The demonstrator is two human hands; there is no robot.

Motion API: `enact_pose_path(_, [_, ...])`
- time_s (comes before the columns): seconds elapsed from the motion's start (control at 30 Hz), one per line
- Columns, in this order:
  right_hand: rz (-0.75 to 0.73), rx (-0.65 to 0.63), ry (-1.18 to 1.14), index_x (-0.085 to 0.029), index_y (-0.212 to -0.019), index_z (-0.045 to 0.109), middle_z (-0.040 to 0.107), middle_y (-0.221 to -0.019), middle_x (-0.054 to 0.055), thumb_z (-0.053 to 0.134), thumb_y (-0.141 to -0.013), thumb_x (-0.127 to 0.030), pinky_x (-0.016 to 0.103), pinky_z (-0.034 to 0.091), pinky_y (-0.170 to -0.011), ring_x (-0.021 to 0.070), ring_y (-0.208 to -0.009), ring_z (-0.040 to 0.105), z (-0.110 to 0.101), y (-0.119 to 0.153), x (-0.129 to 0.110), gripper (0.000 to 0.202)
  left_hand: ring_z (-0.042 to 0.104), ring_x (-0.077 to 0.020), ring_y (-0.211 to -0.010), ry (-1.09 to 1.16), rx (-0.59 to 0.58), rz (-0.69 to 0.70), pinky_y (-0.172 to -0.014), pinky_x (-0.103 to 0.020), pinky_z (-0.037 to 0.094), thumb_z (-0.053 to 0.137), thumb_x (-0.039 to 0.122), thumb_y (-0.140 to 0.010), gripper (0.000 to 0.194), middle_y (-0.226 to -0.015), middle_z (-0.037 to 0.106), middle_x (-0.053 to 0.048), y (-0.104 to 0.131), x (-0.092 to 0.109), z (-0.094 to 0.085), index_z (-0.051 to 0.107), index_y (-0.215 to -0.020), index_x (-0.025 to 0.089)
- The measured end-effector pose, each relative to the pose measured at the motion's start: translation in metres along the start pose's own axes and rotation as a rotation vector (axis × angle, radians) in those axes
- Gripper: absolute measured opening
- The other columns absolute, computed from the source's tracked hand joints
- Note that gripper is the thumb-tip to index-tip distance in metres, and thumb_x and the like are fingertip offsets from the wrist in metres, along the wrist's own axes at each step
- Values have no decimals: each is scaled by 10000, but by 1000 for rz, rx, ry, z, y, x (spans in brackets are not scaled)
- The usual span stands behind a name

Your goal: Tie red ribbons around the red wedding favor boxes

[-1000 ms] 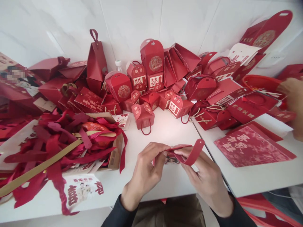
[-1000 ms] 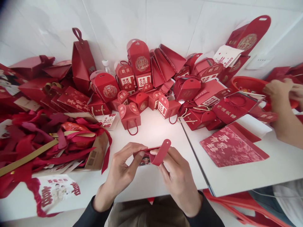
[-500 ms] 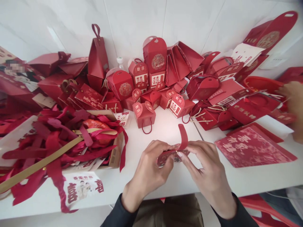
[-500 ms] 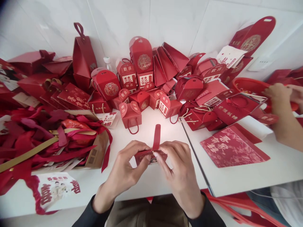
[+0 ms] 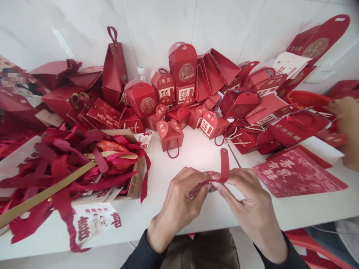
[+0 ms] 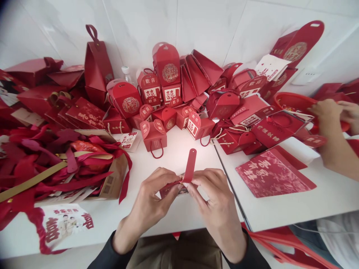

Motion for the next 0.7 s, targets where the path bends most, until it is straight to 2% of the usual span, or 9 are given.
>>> enact_pose_path(0.1, [122,-39,-94,-294,-1142,666,715,-992,7,638,-1029,-229,338,492,-835,214,-944,636,-5,6,2,133,647,-181,-851,4,-43,24,-789,-316,545,640,135,-959,176,-935,722,-67,2,2,-5,749,-1086,189])
enact_pose_path(0.17, [252,-20,-203,-315,-1407,538,717,-1018,18,624,-1037,-276,338,526,-834,218,-952,679,-12,9,6,381,660,-185,-869,2,-85,37,-801,-320,548,643,150,-967,140,-952,732,-80,5,5,-10,748,-1056,176])
enact_pose_path(0.23, [259,17,-225,-315,-1569,353,697,-1021,26,611,-1038,-271,355,542,-877,220,-954,689,-20,7,10,591,665,-184,-865,-2,-126,54,-793,-318,549,645,161,-972,120,-954,739,-85,8,8,-13,746,-1037,170])
enact_pose_path(0.27, [204,11,-187,-320,-1580,345,679,-1034,34,611,-1035,-257,371,541,-905,226,-970,682,-23,5,11,610,666,-183,-862,-1,-141,68,-788,-317,550,649,164,-972,119,-953,743,-85,9,9,-14,744,-1044,170])
enact_pose_path(0.37, [9,-90,-43,-322,-1402,584,620,-1099,58,586,-1022,-181,357,554,-893,225,-1020,661,-30,-6,13,405,672,-181,-885,17,-176,114,-790,-308,553,656,146,-966,142,-973,756,-75,13,13,-14,739,-1077,177])
enact_pose_path(0.43, [-37,-153,-56,-303,-1233,676,619,-1101,45,552,-1002,-95,296,561,-858,190,-1007,666,-31,-12,12,334,675,-177,-913,30,-178,122,-806,-300,553,663,125,-956,151,-997,759,-71,15,14,-13,736,-1078,175])
enact_pose_path(0.53, [-15,-189,-147,-292,-1149,702,663,-1076,13,547,-976,-44,232,546,-889,145,-1004,666,-29,-13,10,340,670,-170,-917,43,-159,100,-812,-289,550,677,121,-946,125,-993,756,-71,18,13,-11,732,-1050,160])
enact_pose_path(0.63, [54,-184,-180,-326,-1176,748,671,-1061,3,582,-981,-108,201,551,-870,132,-1001,669,-25,-8,8,336,668,-167,-915,56,-134,82,-807,-279,550,688,138,-944,109,-982,753,-75,20,11,-10,734,-1042,151])
enact_pose_path(0.7, [157,-225,-247,-353,-1174,766,693,-1007,-15,609,-983,-151,173,567,-816,116,-935,697,-22,-4,5,319,665,-162,-901,59,-117,72,-804,-275,550,694,146,-943,103,-970,752,-72,21,11,-10,738,-1035,150])
Point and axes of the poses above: each hand's wrist, its own y-axis away from the middle knuckle, its own z-axis out of the palm, x = y × z, the point moved 1 cm from there along -y, towards the middle knuckle
